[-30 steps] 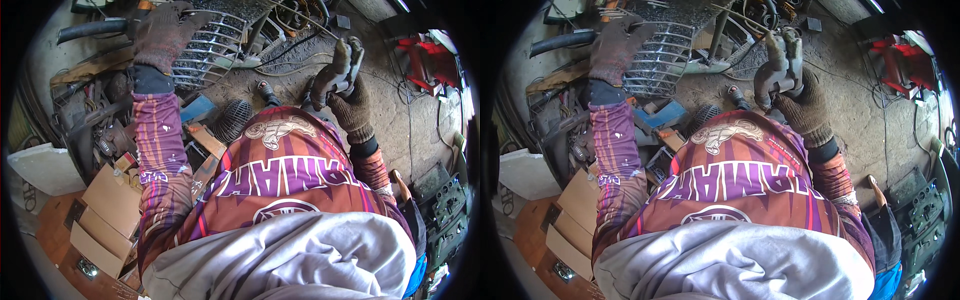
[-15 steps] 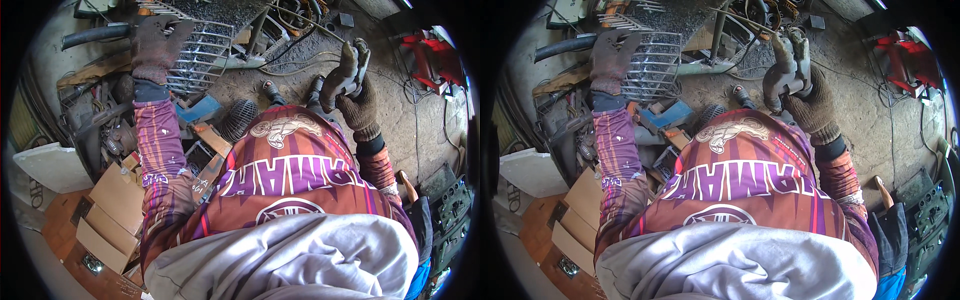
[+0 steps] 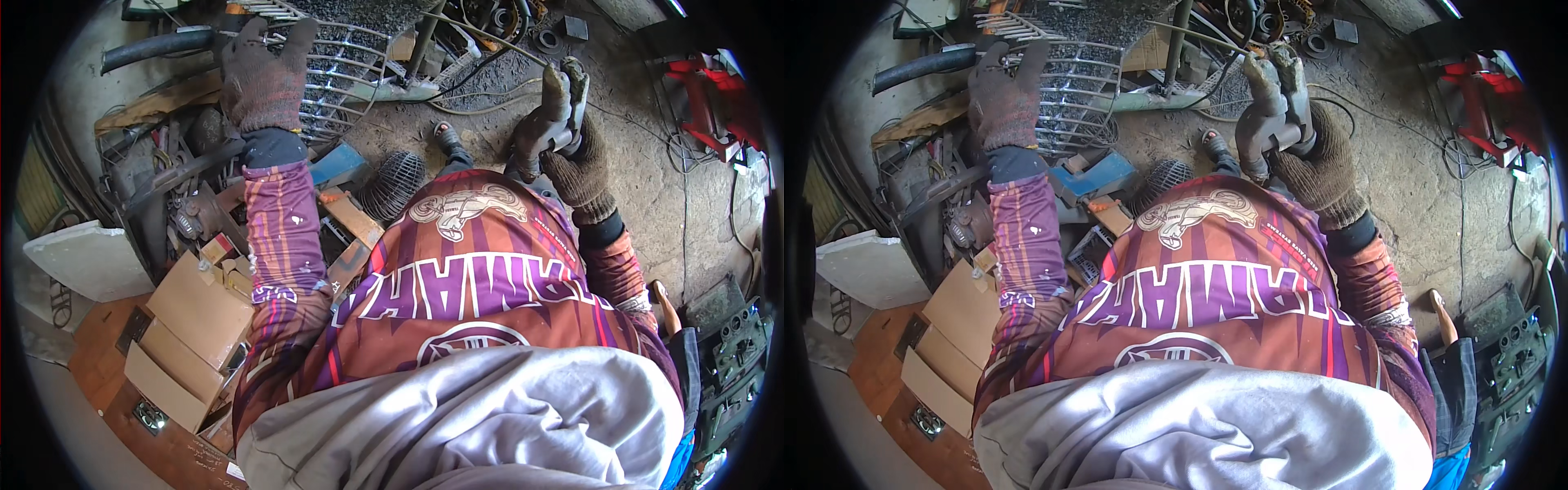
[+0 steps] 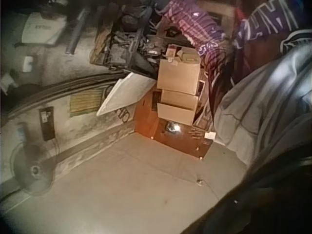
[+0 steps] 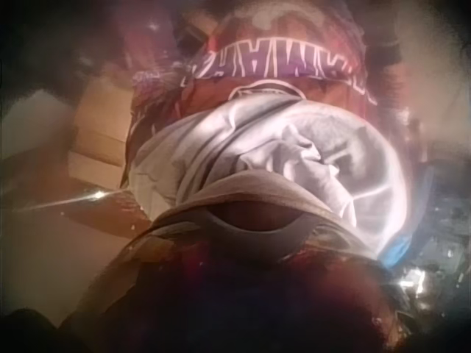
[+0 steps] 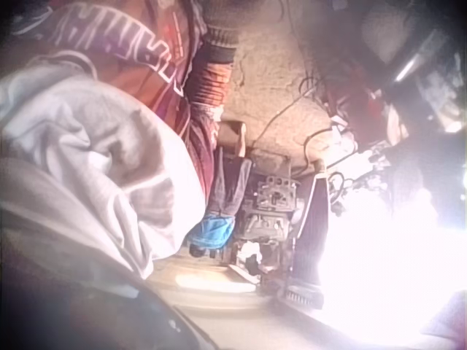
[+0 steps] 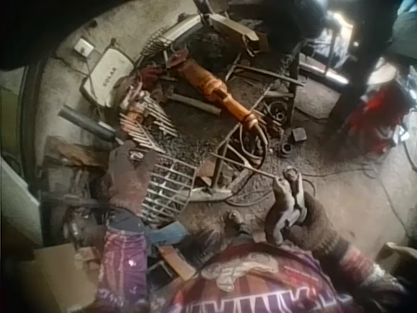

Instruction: The person positions a metal grid on a workbench, aligns a metal piece, and uses a welding torch to join the metal parts while wearing gloves.

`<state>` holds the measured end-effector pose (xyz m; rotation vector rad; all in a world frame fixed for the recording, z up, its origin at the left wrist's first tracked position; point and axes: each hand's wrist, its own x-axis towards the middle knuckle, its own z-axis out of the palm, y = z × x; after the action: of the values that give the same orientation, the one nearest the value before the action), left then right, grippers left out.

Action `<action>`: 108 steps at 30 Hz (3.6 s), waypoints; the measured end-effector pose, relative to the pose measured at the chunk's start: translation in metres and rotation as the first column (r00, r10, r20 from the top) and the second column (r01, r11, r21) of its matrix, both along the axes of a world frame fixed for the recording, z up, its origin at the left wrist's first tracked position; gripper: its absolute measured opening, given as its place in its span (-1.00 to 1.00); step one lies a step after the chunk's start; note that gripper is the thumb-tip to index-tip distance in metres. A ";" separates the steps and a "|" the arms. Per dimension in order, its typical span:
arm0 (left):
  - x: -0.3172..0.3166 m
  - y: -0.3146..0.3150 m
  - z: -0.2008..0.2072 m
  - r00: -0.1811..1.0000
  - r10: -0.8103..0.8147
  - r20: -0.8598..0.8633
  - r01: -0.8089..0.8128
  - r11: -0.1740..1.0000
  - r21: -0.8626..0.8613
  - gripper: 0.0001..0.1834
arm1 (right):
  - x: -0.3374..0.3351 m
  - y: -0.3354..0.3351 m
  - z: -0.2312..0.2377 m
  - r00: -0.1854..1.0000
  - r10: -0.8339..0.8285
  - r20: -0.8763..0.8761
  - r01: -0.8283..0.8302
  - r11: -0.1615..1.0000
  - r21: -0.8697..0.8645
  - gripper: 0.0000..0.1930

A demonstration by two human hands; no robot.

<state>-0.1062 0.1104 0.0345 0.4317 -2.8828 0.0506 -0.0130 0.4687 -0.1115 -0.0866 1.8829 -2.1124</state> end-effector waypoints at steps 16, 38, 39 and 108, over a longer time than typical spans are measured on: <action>0.021 0.043 -0.026 0.887 -0.389 0.250 0.458 0.814 -0.358 -0.19 | -0.009 0.009 0.006 0.998 0.017 0.068 -0.017 1.000 0.004 -0.44; 0.004 0.031 -0.016 0.842 -0.527 0.115 0.536 0.794 -0.286 -0.39 | -0.002 0.015 -0.002 0.993 -0.087 0.076 0.089 0.996 -0.014 -0.44; 0.003 0.029 -0.005 0.830 -0.530 0.174 0.557 0.770 -0.312 -0.37 | -0.003 0.014 -0.001 0.993 -0.091 0.075 0.093 0.995 -0.024 -0.45; 0.103 0.015 0.131 0.990 0.076 -0.123 -0.043 0.965 0.257 -0.30 | 0.003 0.006 0.047 0.975 -0.213 -0.066 0.209 0.976 -0.061 -0.52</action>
<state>-0.0032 0.1258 0.1654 0.5454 -2.7537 -0.3289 -0.0099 0.4743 -0.0644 0.0279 1.9531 -2.3290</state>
